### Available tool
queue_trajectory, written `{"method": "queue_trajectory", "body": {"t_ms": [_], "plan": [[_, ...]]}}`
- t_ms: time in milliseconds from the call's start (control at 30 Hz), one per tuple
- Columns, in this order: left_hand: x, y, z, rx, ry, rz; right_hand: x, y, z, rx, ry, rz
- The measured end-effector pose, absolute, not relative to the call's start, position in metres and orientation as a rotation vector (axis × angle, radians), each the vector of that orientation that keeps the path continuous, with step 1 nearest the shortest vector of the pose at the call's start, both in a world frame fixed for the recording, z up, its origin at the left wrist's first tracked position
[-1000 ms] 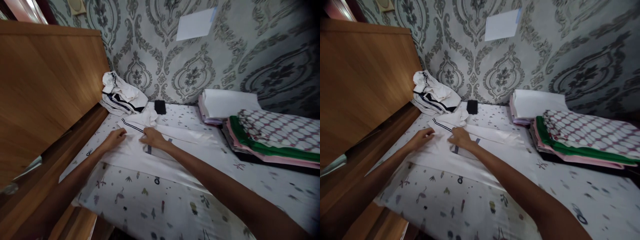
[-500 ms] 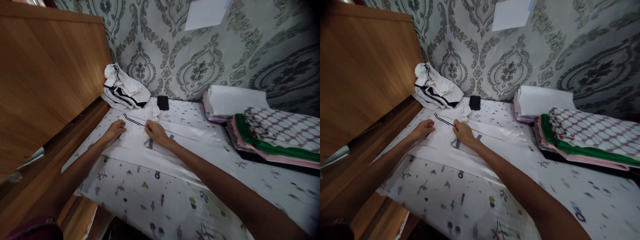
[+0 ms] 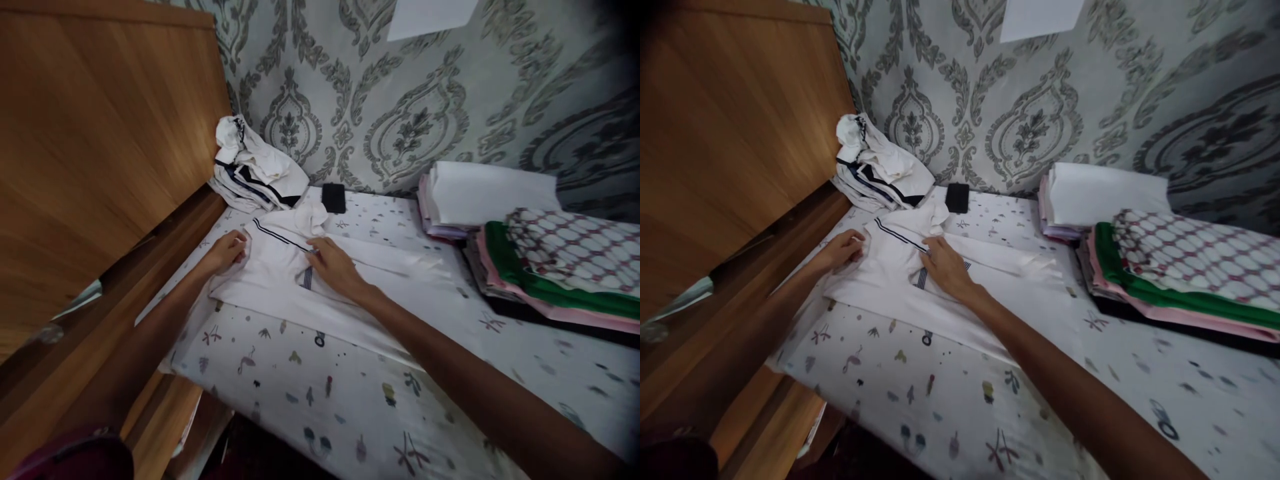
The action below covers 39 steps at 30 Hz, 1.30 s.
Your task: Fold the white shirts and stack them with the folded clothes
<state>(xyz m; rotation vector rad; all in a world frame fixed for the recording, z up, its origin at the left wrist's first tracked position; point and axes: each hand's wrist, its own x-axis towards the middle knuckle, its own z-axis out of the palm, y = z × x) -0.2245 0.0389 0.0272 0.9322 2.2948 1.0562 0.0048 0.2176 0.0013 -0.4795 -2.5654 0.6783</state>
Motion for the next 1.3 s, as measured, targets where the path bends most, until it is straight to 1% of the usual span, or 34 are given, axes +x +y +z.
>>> {"method": "queue_trajectory", "body": {"t_ms": [133,267,367,467,633,767,933,1133,1300], "plan": [[-0.219,0.003,0.039,1.035,2.291,0.965,0.078,0.235,0.017,-0.549,-2.623,0.739],[-0.205,-0.026,0.034,1.226,2.415,0.739,0.164,0.248,0.02,-0.74,-2.683,0.762],[-0.197,-0.026,0.029,1.274,2.532,0.53,0.21,0.247,0.014,-0.927,-2.688,0.719],[-0.186,-0.014,0.03,1.238,2.642,0.366,0.235,0.242,0.008,-1.039,-2.678,0.68],[-0.169,0.008,0.032,1.255,2.758,0.252,0.249,0.24,0.006,-1.157,-2.636,0.673],[-0.162,0.012,0.027,1.338,2.824,0.186,0.24,0.24,0.006,-1.093,-2.664,0.71],[-0.157,0.008,0.018,1.545,2.851,0.242,0.219,0.237,0.004,-0.977,-2.692,0.675],[-0.153,0.004,0.012,1.615,2.88,0.325,0.216,0.226,0.009,-0.961,-2.511,0.789],[-0.152,0.004,0.013,1.571,2.901,0.332,0.212,0.219,0.005,-1.039,-2.502,0.664]]}}
